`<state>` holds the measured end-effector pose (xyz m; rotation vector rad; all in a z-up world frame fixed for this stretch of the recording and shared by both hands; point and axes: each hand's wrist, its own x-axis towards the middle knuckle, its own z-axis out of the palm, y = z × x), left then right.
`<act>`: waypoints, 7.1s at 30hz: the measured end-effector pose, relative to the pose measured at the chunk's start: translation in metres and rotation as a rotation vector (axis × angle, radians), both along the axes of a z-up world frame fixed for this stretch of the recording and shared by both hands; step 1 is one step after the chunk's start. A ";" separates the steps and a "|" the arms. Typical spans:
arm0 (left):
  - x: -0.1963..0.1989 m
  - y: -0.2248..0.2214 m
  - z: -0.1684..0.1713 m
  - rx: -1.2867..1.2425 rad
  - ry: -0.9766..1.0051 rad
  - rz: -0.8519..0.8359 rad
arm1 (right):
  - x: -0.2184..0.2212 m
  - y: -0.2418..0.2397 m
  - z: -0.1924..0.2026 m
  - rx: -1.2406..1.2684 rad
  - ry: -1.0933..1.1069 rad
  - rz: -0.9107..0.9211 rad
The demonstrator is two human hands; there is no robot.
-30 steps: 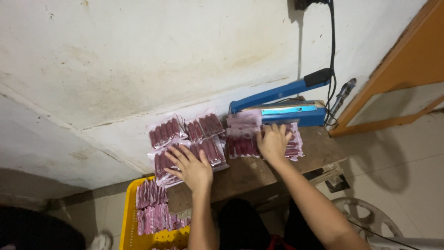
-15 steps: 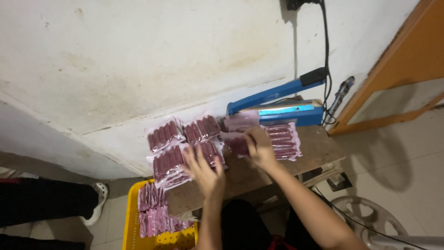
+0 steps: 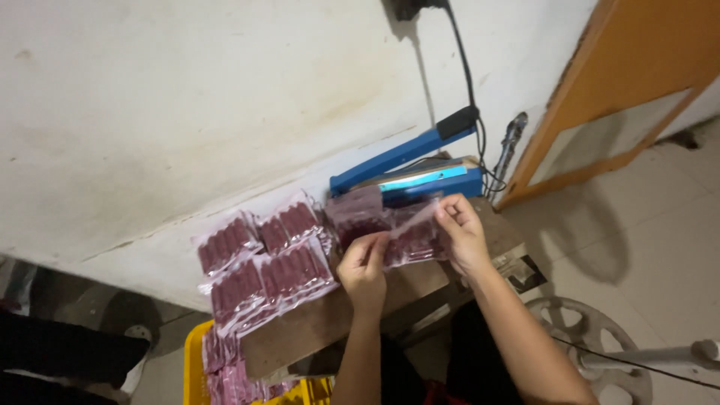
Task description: The person seals plastic packages containing meat products by hand using a heat sealer.
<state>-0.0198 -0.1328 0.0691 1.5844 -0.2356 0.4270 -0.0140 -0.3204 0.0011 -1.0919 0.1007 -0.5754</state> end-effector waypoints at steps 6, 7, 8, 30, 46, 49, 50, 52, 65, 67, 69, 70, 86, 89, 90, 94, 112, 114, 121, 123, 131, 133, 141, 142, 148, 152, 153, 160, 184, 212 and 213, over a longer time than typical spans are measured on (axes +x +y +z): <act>0.081 -0.027 -0.047 0.551 -0.389 0.175 | 0.014 -0.043 -0.023 -0.293 0.199 -0.245; 0.093 -0.034 -0.050 0.550 -0.389 0.169 | 0.026 -0.048 -0.033 -0.293 0.201 -0.250; 0.106 -0.041 -0.053 0.638 -0.486 0.236 | 0.038 -0.053 -0.043 -0.416 0.322 -0.311; 0.067 -0.095 -0.068 1.021 -0.543 -0.108 | 0.093 -0.048 0.008 -1.189 0.370 -0.819; 0.067 -0.100 -0.076 1.186 -0.391 -0.138 | 0.085 -0.088 0.032 -1.994 0.308 -0.874; 0.066 -0.100 -0.078 1.174 -0.383 -0.150 | 0.086 -0.090 0.016 -1.952 0.365 -0.754; 0.066 -0.100 -0.078 1.177 -0.383 -0.147 | 0.085 -0.090 0.015 -1.953 0.379 -0.746; 0.066 -0.100 -0.075 1.177 -0.379 -0.141 | 0.085 -0.089 0.018 -1.959 0.388 -0.737; 0.065 -0.098 -0.072 1.148 -0.422 -0.125 | 0.075 -0.079 0.028 -2.006 0.375 -0.772; 0.065 -0.098 -0.073 1.140 -0.429 -0.123 | 0.075 -0.079 0.028 -2.003 0.373 -0.770; 0.065 -0.097 -0.073 1.128 -0.443 -0.121 | 0.075 -0.080 0.027 -1.978 0.403 -0.698; 0.065 -0.098 -0.073 1.128 -0.443 -0.120 | 0.075 -0.080 0.027 -1.978 0.403 -0.698; 0.068 -0.098 -0.078 1.077 -0.517 -0.080 | 0.073 -0.079 0.095 -1.896 0.414 -0.681; 0.068 -0.098 -0.080 1.078 -0.511 -0.086 | 0.072 -0.078 0.094 -1.908 0.404 -0.695; 0.068 -0.098 -0.080 1.080 -0.500 -0.092 | 0.072 -0.079 0.090 -1.909 0.405 -0.684; 0.067 -0.098 -0.078 1.090 -0.490 -0.089 | 0.072 -0.088 0.060 -1.900 0.484 -0.618; 0.120 -0.113 -0.137 0.617 -0.282 0.407 | 0.063 -0.082 0.057 -1.943 0.511 -0.625; 0.126 -0.117 -0.132 0.658 -0.129 0.443 | 0.061 -0.076 0.071 -1.949 0.451 -0.724; 0.129 -0.118 -0.104 0.684 0.236 0.254 | 0.049 -0.063 0.104 -1.874 0.452 -0.637; 0.116 -0.115 -0.087 0.371 -0.099 0.175 | 0.035 -0.050 0.122 -1.689 0.326 -0.634; 0.070 0.005 -0.029 0.009 0.054 0.147 | 0.040 -0.040 0.077 -1.465 0.104 -0.631; 0.078 0.053 -0.039 -0.020 0.072 0.174 | 0.052 -0.030 0.058 -1.544 0.081 -0.566; 0.181 0.172 -0.110 0.462 0.162 0.637 | 0.087 0.040 0.028 -1.479 0.587 -0.033; 0.173 0.168 -0.100 0.460 0.161 0.640 | 0.083 0.044 0.037 -1.480 0.583 -0.033; 0.149 0.156 -0.073 0.818 0.316 0.840 | 0.078 0.053 0.043 -1.422 0.711 0.130; 0.126 0.134 -0.064 0.617 -0.052 0.701 | 0.096 0.050 -0.006 -1.294 0.411 0.041; 0.119 0.126 -0.061 0.487 -0.205 0.579 | 0.099 0.051 -0.015 -1.167 0.200 0.033; 0.034 0.048 -0.043 0.000 -0.060 0.108 | 0.031 0.069 0.082 -1.035 0.136 -0.001; 0.065 -0.048 -0.060 0.079 -0.071 0.097 | 0.015 -0.047 -0.004 0.026 0.166 -0.082; 0.070 -0.086 -0.068 0.951 -0.486 -0.155 | 0.091 -0.060 0.016 -1.300 0.159 -0.775; 0.069 -0.087 -0.069 0.967 -0.491 -0.129 | 0.085 -0.061 0.028 -1.425 -0.022 -0.835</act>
